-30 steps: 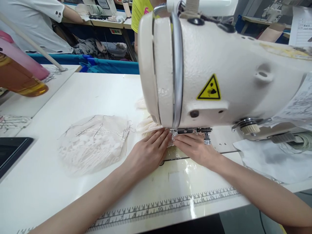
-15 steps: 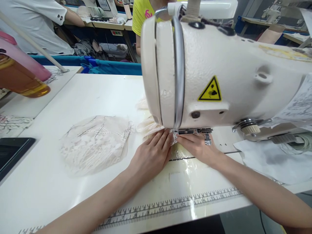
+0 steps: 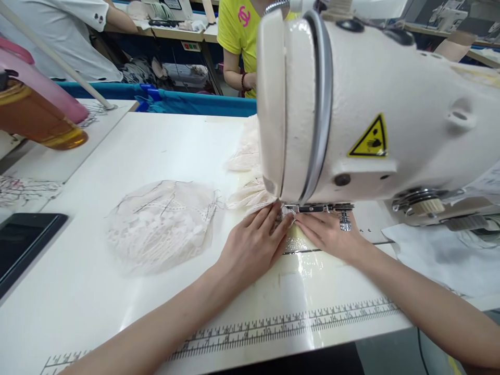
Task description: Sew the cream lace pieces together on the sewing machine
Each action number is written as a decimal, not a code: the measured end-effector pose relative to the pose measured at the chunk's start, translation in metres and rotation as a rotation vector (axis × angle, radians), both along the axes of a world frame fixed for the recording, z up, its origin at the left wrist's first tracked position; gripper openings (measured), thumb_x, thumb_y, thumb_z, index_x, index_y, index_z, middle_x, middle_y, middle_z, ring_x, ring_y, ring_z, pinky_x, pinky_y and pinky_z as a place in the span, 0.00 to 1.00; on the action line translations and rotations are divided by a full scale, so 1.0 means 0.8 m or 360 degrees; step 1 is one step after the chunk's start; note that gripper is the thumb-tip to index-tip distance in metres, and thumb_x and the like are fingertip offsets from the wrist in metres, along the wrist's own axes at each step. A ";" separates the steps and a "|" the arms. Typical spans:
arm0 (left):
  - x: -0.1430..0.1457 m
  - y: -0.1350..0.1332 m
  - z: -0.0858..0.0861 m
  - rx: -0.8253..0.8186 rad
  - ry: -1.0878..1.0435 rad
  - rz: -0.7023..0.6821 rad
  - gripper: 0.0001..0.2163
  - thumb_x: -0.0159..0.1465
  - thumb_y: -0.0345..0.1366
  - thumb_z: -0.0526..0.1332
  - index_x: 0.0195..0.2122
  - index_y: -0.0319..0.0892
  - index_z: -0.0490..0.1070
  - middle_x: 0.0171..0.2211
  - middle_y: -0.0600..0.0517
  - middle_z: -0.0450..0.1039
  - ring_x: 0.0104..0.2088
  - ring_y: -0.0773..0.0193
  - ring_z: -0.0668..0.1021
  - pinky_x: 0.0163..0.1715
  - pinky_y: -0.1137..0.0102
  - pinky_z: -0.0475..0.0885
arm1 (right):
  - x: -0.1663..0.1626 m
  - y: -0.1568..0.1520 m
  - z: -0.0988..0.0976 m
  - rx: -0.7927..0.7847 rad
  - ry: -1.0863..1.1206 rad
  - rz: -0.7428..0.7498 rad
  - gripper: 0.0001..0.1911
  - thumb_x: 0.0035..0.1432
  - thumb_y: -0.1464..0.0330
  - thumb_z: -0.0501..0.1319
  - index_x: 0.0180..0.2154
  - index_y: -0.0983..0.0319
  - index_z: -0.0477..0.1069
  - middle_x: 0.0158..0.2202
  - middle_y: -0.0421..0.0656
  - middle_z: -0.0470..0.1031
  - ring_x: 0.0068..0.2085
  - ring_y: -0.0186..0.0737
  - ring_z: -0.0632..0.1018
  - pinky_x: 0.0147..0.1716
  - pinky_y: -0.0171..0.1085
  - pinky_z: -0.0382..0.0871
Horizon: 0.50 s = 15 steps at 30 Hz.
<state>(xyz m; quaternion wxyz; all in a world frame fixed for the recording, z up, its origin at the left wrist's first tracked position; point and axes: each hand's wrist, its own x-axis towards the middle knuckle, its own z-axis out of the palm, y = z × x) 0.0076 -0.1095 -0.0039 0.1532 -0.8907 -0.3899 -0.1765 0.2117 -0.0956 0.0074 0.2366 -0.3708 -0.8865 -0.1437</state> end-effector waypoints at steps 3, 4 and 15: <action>0.000 0.000 0.000 -0.0041 -0.0035 0.0015 0.16 0.68 0.36 0.54 0.53 0.37 0.72 0.50 0.41 0.75 0.51 0.51 0.77 0.48 0.59 0.75 | -0.001 -0.001 0.001 0.0015 -0.0018 -0.0038 0.10 0.64 0.72 0.55 0.39 0.58 0.76 0.39 0.39 0.79 0.37 0.37 0.76 0.38 0.40 0.63; 0.000 0.001 0.000 -0.0055 -0.0046 0.0019 0.16 0.68 0.36 0.54 0.53 0.37 0.71 0.50 0.41 0.75 0.52 0.51 0.76 0.48 0.59 0.75 | -0.002 -0.001 0.001 0.0019 -0.0025 -0.0048 0.11 0.63 0.73 0.55 0.39 0.59 0.76 0.39 0.39 0.79 0.37 0.37 0.76 0.38 0.40 0.63; -0.004 -0.003 -0.006 0.0156 0.0003 -0.0202 0.13 0.66 0.25 0.54 0.49 0.28 0.72 0.50 0.39 0.75 0.52 0.53 0.77 0.51 0.61 0.75 | 0.004 -0.002 -0.018 -0.0015 0.0064 -0.0099 0.10 0.64 0.65 0.58 0.44 0.55 0.77 0.39 0.42 0.79 0.38 0.38 0.77 0.42 0.40 0.65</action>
